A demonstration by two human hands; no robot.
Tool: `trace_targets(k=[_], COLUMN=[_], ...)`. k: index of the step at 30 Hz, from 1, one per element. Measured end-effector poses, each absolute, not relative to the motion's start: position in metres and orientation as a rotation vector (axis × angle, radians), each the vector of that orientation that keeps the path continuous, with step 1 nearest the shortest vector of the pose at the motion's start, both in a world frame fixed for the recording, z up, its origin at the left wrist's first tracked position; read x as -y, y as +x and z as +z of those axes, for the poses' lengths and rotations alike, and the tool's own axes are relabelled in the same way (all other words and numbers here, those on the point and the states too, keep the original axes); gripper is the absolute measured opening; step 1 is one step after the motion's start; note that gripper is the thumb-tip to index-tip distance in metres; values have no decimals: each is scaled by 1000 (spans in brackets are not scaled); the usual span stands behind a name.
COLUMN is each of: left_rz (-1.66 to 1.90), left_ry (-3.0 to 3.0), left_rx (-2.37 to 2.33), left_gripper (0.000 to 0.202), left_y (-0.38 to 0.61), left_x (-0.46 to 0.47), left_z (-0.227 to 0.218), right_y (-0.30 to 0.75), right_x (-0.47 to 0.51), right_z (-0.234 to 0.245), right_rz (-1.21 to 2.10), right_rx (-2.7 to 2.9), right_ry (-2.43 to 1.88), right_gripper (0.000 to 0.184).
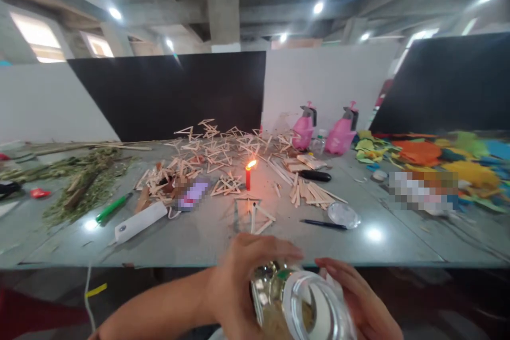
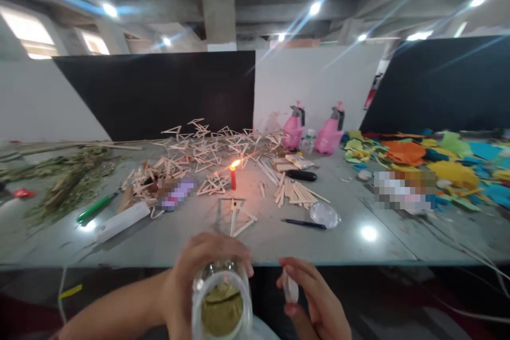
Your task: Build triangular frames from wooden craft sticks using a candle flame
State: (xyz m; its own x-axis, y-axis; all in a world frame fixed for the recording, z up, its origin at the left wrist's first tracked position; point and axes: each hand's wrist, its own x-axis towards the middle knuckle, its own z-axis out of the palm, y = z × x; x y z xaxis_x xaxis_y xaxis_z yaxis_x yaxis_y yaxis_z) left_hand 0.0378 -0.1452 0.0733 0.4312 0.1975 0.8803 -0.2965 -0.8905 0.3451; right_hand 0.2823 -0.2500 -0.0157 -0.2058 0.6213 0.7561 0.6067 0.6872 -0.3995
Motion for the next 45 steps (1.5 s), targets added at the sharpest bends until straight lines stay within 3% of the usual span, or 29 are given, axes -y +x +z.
trace_targets(k=[2,4,10,14,17,21,23,27,33,41,45], left_rz=[1392,1057,339,210,-71,-353,-350,-185,170,349,352], left_ry=[2184,2208,1860,1859,1755,1610,1621,1674,1996,2365,2295], left_rx=[-52,-388,-660,-623,-547,-337,-298,-489,-896,-1356,-1334], left_gripper=[81,76,49,62,59,70,68,59,48,47,48], left_y=[44,43,19,2,-6,-6,-5,-5,0,13,9], left_x=[153,163,168,149,134,118,116,125,155,170,159], left_z=[42,22,9,1,-13,-27,-28,-18,3,1,10], right_y=[274,266,257,254,250,242,239,231,220,208,214], right_x=[243,242,244,237,230,220,214,201,191,175,173], right_z=[-3,9,35,53,60,47,31,3,0,-2,1], right_rz=[168,246,400,394,319,131,-23,-220,10,127,205], right_rx=[1700,1657,2049,2347,2560,2711,2703,2505,2198,1911,1930], right_ry=[-906,-829,-907,-884,-707,-595,-596,-599,-1034,-1475,-1367], right_gripper=[40,36,39,32,25,21,24,47,28,36,43])
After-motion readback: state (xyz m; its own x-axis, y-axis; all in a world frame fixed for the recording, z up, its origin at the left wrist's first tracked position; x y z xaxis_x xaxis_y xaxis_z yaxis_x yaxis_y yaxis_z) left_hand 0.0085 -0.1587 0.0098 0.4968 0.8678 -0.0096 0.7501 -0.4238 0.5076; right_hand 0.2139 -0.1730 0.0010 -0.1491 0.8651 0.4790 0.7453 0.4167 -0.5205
